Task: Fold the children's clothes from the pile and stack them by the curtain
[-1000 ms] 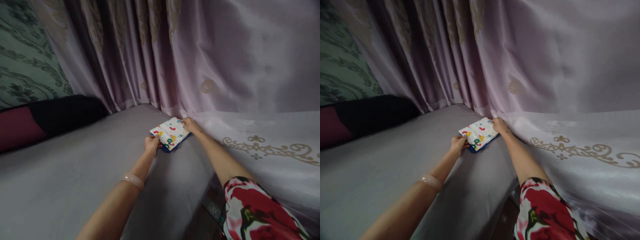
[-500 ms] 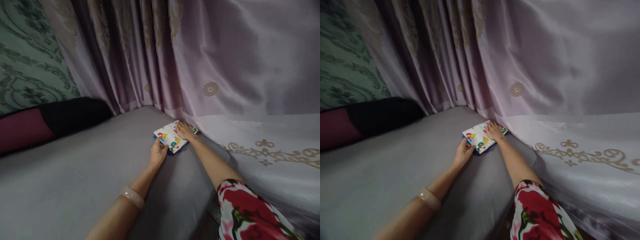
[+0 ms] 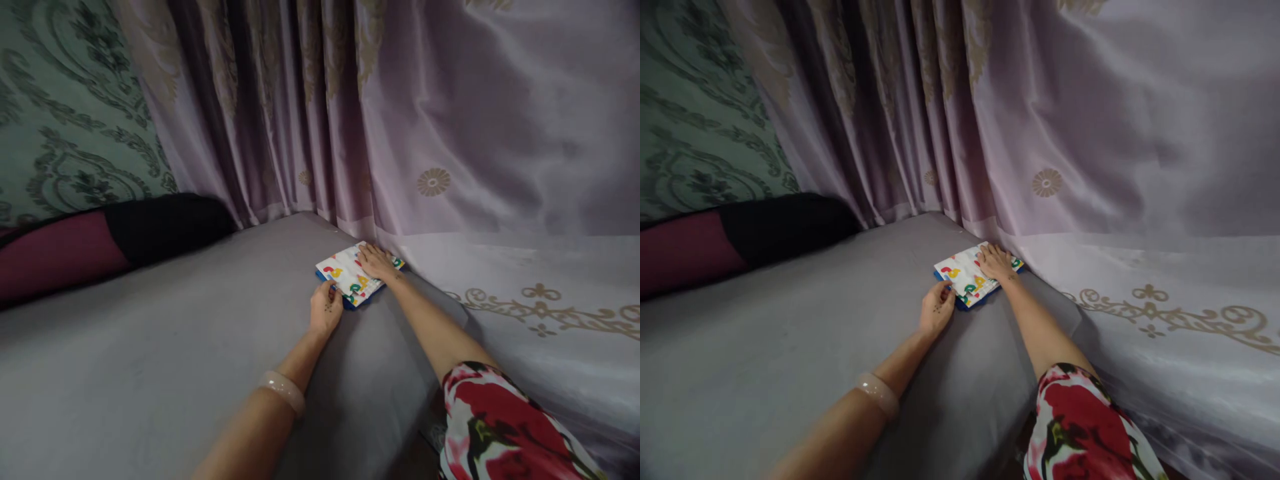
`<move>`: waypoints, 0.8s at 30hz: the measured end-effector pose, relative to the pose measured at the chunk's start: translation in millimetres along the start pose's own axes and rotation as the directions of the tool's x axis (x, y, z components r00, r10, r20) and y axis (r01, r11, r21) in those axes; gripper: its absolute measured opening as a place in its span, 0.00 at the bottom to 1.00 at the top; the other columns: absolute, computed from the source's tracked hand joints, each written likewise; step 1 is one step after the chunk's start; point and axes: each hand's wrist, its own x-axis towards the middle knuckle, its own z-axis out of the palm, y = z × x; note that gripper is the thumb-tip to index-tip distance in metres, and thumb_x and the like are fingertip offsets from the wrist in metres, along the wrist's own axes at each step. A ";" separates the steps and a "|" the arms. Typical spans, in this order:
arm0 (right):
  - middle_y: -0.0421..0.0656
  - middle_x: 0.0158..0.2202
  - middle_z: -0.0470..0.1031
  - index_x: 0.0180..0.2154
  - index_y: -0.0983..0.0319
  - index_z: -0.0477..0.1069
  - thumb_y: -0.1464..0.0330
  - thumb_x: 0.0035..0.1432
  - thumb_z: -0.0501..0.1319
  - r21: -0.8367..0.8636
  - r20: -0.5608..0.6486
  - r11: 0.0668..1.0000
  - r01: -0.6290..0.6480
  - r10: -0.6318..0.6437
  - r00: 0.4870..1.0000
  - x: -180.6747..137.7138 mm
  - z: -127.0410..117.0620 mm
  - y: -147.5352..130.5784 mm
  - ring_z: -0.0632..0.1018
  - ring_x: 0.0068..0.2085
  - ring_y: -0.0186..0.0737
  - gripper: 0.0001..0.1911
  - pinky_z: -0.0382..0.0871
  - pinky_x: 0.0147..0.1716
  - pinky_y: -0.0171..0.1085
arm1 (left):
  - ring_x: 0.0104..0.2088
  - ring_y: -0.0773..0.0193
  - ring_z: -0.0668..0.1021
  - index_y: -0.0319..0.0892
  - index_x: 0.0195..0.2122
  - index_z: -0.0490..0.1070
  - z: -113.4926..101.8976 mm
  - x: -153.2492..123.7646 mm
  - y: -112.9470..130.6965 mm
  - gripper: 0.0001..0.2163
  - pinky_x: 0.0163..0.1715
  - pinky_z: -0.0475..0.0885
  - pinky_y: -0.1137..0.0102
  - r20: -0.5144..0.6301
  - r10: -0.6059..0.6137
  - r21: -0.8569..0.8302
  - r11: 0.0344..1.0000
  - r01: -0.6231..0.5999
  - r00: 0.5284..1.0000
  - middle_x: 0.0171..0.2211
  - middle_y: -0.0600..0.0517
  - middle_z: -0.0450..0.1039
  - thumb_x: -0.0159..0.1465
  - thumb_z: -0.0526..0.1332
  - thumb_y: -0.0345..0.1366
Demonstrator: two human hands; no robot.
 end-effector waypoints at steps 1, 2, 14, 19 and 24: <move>0.48 0.68 0.51 0.66 0.62 0.52 0.60 0.69 0.37 0.005 -0.011 1.000 0.007 -0.007 1.000 -2.4 -1.7 -5.1 0.54 0.67 0.51 0.29 0.47 0.62 0.57 | 0.32 0.65 0.75 0.39 0.45 0.73 -0.1 0.0 -0.5 0.12 0.38 0.70 0.71 -0.004 0.000 -0.013 1.000 0.000 1.000 0.30 0.51 0.73 0.62 0.56 0.30; 0.49 0.68 0.50 0.66 0.62 0.53 0.60 0.69 0.37 0.007 -0.021 1.000 0.023 -0.023 1.000 -5.4 -3.4 -11.3 0.53 0.67 0.51 0.29 0.45 0.62 0.57 | 0.32 0.64 0.76 0.40 0.45 0.73 -0.2 0.1 -0.9 0.12 0.39 0.71 0.71 -0.004 0.000 -0.025 1.000 0.000 1.000 0.29 0.51 0.73 0.62 0.56 0.29; 0.48 0.67 0.53 0.64 0.61 0.56 0.59 0.70 0.37 0.022 0.009 0.982 0.189 -0.189 0.982 -27.3 10.1 -62.4 0.52 0.67 0.50 0.28 0.43 0.63 0.57 | 0.33 0.64 0.78 0.41 0.44 0.71 -0.9 -3.4 -2.1 0.13 0.41 0.71 0.70 0.011 0.004 -0.065 0.998 -0.003 1.000 0.29 0.52 0.73 0.61 0.53 0.25; 0.48 0.67 0.55 0.63 0.61 0.57 0.60 0.69 0.39 0.015 -0.008 0.980 0.197 -0.197 0.980 -24.9 14.6 -60.3 0.53 0.67 0.50 0.27 0.45 0.62 0.58 | 0.33 0.63 0.78 0.40 0.44 0.70 -0.7 -2.2 -5.3 0.12 0.40 0.72 0.69 -0.021 -0.054 -0.120 0.991 0.051 0.998 0.29 0.51 0.74 0.61 0.53 0.25; 0.49 0.67 0.53 0.64 0.62 0.56 0.59 0.69 0.39 0.050 0.056 0.981 0.187 -0.190 0.980 -26.6 3.7 -62.7 0.52 0.67 0.51 0.28 0.44 0.62 0.58 | 0.33 0.64 0.78 0.40 0.43 0.68 0.1 -1.2 -7.2 0.11 0.39 0.72 0.69 -0.061 -0.096 -0.163 0.983 0.085 0.994 0.31 0.50 0.74 0.61 0.53 0.25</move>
